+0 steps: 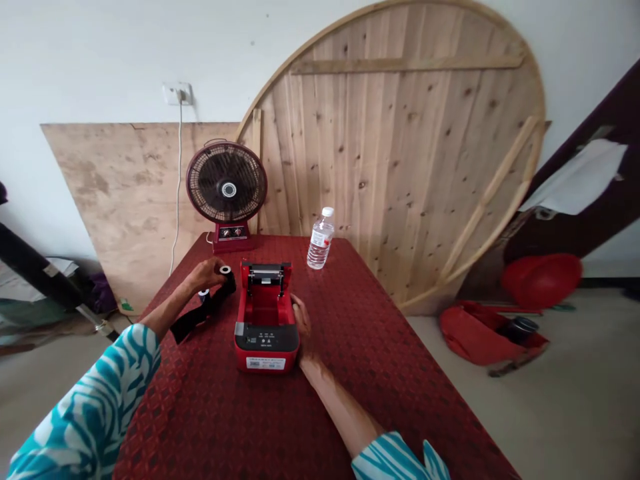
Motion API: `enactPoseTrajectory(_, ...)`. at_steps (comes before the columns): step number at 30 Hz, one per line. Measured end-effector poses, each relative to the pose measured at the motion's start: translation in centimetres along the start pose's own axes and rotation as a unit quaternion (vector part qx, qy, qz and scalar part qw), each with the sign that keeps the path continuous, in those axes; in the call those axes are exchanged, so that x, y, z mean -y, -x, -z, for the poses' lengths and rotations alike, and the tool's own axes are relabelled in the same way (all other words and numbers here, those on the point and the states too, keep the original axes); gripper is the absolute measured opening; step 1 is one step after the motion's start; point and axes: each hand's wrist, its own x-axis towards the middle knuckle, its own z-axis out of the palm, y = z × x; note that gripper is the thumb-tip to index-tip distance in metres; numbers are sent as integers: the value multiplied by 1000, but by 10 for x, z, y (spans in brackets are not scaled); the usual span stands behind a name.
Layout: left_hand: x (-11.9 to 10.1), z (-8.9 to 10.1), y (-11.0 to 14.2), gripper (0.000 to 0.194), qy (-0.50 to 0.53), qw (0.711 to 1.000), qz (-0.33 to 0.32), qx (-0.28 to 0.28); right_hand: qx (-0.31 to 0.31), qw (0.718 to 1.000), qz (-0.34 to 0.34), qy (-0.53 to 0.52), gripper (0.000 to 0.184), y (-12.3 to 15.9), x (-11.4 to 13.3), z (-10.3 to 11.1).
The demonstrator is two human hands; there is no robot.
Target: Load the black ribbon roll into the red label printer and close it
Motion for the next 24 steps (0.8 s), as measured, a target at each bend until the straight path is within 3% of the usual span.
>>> enactPoseTrajectory(3, 11, -14, -5, 17, -18, 1000, 13, 16, 4, 1000, 1, 5, 46, 1, 1, 1)
enactPoseTrajectory(6, 20, -15, -6, 21, -9, 1000, 15, 26, 1, 1000, -7, 4, 47, 1, 2, 1)
enactPoseTrajectory(10, 35, 9, 0, 35, 35, 999, 11, 40, -9, 1000, -10, 9, 47, 0, 3, 0)
enactPoseTrajectory(13, 50, 33, 18, 44, 60, 997, 18, 37, -5, 1000, -6, 15, 44, 0, 3, 0)
enactPoseTrajectory(16, 64, 45, 42, 52, 64, 995, 36, 63, -8, 1000, 3, 30, 42, 0, 2, 0)
enactPoseTrajectory(19, 75, 41, 55, 59, 63, 994, 45, 83, -17, 998, 21, 53, 42, -1, -1, 0)
enactPoseTrajectory(24, 82, 25, 57, 56, 64, 993, 43, 88, -9, 998, 11, 56, 43, -2, -2, 1)
